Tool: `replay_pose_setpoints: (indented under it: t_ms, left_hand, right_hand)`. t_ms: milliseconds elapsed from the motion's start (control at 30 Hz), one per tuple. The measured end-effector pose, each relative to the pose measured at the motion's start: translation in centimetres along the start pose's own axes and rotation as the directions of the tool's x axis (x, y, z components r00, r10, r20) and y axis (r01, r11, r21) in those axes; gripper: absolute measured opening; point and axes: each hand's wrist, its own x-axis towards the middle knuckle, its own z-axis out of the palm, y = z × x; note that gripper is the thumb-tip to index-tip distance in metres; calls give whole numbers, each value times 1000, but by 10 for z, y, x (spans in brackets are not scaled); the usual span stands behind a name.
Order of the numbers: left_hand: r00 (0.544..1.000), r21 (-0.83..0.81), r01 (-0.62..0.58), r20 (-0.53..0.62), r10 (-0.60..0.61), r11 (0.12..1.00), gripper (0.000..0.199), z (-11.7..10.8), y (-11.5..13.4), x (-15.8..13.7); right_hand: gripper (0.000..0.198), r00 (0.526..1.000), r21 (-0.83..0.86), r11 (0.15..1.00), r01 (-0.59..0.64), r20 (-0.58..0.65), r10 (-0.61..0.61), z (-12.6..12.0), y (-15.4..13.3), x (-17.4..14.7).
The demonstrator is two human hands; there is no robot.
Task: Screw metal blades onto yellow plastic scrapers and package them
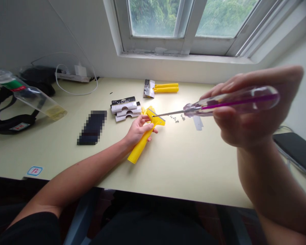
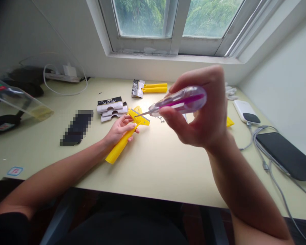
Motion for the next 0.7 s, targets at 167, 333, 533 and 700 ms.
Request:
replay_pose_setpoints:
  t_ms: [167, 333, 533, 700]
  left_hand:
    - [1000, -12, 30, 1, -30, 999, 40, -2, -1, 2]
    - [999, -28, 42, 11, -42, 999, 38, 0, 2, 0]
    - [999, -44, 39, 32, -38, 998, 39, 0, 2, 0]
    - [999, -53, 46, 19, -45, 998, 40, 2, 4, -1]
  right_hand:
    - [51, 977, 53, 999, 6, 211, -17, -17, -9, 3]
    - [42, 988, -113, 990, 88, 139, -72, -18, -5, 6]
    - [30, 1000, -204, 979, 13, 5, -12, -6, 1, 9]
    - [34, 997, -242, 969, -44, -74, 27, -8, 7, 9]
